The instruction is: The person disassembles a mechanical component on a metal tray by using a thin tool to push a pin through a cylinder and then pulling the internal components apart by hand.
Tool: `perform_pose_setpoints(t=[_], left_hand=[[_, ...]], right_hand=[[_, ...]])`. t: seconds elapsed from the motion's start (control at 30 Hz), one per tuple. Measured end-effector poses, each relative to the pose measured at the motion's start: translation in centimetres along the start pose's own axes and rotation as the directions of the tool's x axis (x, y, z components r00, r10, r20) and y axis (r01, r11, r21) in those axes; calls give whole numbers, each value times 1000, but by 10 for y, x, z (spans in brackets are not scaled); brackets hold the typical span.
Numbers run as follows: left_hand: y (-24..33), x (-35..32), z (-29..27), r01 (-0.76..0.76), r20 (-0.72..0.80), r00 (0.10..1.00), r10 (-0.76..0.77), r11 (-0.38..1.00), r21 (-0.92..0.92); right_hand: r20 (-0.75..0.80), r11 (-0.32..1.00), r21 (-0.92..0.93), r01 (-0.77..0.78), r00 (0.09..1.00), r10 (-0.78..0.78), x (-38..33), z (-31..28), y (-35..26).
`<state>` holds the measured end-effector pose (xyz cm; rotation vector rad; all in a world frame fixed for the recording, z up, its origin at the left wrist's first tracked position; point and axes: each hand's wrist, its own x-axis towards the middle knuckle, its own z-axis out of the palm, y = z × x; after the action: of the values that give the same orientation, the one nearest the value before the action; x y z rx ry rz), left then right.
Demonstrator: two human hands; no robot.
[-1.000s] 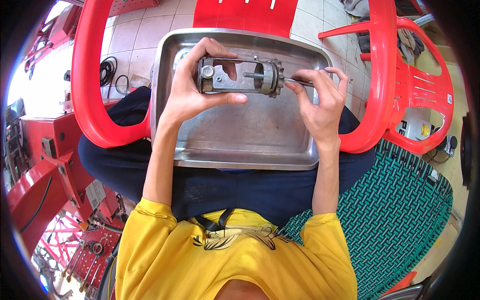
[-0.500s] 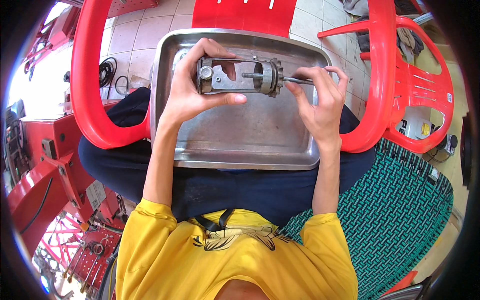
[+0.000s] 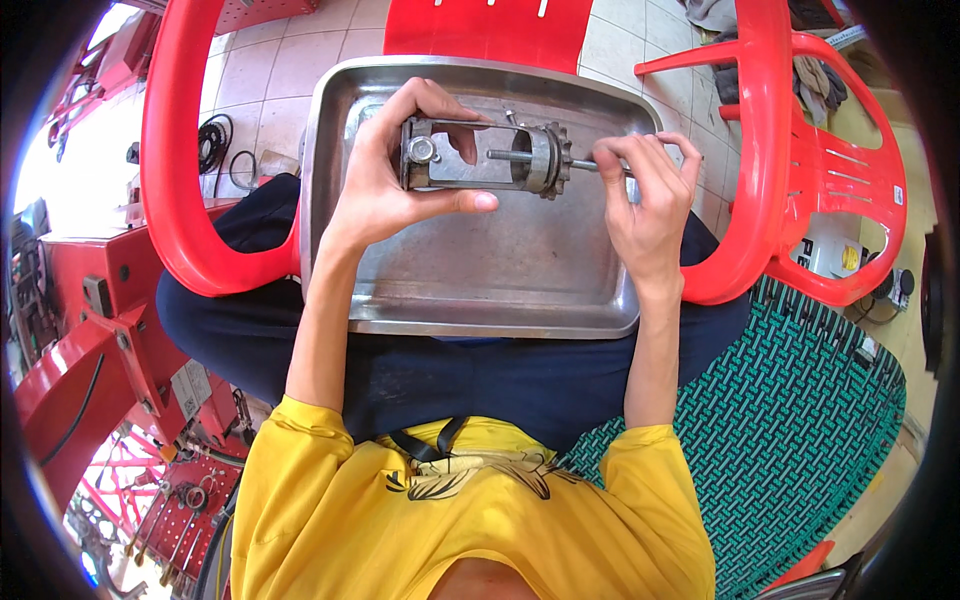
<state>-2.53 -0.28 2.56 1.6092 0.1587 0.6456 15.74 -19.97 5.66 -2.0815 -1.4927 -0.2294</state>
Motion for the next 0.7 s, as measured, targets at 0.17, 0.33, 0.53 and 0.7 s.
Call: perform_pose_setpoints(t=[0.17,0.33,0.53,0.7], left_hand=[[-2,1,-4,-6,-1,1000,6,999,50],[-1,1,-2,-6,-7,1000,7,999,42],[-2,0,-5,-16,-9,1000,17,998,64],[0,0,-6,21,-9,1000,-20,995,93]], right_hand=[[11,1000,-3,20,1000,-20,2,-3,-5],[22,1000,25,-18,1000,18,3,-2,-7],[11,1000,-17,-7,1000,7,-2,2,1],[-42,999,41,-35,998,37,3,-1,-8]])
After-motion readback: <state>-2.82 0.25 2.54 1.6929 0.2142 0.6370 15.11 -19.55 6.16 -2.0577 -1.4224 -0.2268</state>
